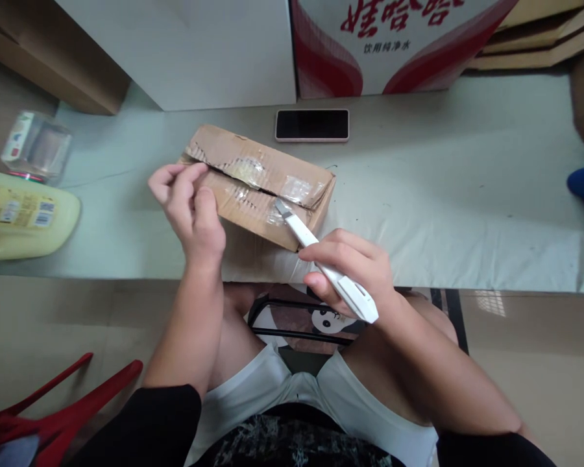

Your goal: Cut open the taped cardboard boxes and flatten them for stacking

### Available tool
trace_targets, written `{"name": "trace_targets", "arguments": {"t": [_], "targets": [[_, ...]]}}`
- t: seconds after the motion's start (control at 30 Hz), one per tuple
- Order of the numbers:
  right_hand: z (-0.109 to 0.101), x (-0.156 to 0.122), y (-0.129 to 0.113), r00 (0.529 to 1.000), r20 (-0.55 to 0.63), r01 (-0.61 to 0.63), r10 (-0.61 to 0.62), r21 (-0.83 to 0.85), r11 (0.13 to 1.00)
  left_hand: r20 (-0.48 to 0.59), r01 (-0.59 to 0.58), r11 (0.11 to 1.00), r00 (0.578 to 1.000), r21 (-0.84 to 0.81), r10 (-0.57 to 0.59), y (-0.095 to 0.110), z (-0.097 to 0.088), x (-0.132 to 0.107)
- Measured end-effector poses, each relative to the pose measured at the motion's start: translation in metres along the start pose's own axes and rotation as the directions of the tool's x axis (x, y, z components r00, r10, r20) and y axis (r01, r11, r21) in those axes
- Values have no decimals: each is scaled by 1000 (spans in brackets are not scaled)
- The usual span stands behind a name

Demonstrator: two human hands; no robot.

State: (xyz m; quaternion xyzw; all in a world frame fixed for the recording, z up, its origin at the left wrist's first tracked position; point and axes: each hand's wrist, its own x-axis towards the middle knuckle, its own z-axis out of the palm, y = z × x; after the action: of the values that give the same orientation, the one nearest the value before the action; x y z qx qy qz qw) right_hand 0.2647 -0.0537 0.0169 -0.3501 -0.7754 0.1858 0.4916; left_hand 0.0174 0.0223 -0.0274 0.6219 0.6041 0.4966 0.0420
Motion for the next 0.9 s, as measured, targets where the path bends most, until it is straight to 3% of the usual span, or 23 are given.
{"name": "trace_targets", "arguments": {"t": [0.23, 0.63, 0.9], "targets": [[3, 2, -3, 1000, -20, -16, 14, -58, 998, 15, -27, 999, 1000, -19, 27, -4, 0, 0], [8, -5, -2, 978, -148, -170, 148, -148, 974, -12, -75, 997, 997, -11, 75, -5, 2, -1], [14, -6, 10, 971, -143, -197, 194, -7, 980, -5, -61, 998, 998, -28, 60, -4, 1, 0]]}}
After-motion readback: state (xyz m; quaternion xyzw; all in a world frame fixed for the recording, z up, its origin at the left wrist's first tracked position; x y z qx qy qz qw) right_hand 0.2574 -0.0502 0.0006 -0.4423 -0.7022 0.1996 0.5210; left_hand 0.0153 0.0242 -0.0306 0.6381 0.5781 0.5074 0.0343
